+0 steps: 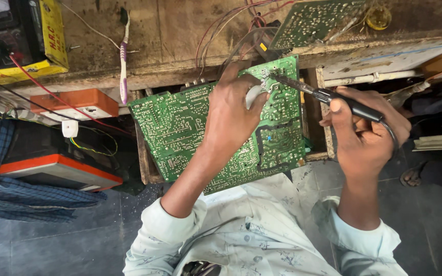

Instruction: The person solders components on a large green circuit board at a repair workbench, holding the board steady with one hand while applying a soldering iron with the other. They then handle a small wired component, brush the board surface, and touch a probe to the board to test it.

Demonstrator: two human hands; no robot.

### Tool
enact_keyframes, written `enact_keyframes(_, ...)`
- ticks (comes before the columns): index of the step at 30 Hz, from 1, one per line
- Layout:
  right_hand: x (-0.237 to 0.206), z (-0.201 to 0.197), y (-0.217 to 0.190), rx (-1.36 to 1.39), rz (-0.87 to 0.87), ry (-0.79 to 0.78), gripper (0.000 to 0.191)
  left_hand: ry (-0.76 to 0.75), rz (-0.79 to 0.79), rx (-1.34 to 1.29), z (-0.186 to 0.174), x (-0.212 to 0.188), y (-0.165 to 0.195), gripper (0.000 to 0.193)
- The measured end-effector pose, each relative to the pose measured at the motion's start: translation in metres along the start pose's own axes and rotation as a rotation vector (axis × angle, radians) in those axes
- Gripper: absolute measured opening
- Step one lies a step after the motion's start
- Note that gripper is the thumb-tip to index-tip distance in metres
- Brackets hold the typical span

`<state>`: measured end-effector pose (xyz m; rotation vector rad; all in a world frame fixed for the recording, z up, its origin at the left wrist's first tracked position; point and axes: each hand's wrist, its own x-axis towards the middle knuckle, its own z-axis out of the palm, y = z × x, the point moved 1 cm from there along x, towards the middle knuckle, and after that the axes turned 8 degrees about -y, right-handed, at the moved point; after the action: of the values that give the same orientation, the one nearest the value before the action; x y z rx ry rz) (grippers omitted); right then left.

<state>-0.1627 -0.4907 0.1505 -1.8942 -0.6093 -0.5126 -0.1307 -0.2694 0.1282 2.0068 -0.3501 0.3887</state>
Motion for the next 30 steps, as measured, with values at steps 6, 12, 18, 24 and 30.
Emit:
enact_keyframes(6,0.002,-0.001,-0.011,-0.115,-0.029,-0.025,0.011,-0.002,-0.004,-0.015,0.0,-0.006,-0.001,0.017)
enact_keyframes(12,0.011,-0.003,-0.011,0.012,-0.002,-0.015,0.013,0.011,0.001,-0.013,0.009,0.0,-0.003,0.018)
enact_keyframes(18,0.016,-0.008,-0.013,-0.075,0.104,0.04,0.013,0.02,0.018,-0.004,0.017,0.003,-0.004,0.02)
enact_keyframes(24,0.018,-0.005,-0.018,-0.017,0.078,0.034,0.013,0.019,0.003,-0.009,0.021,0.003,-0.002,0.017)
enact_keyframes(30,0.021,-0.014,-0.009,-0.042,0.089,0.015,0.013,0.005,-0.017,-0.016,0.033,0.008,-0.001,0.017)
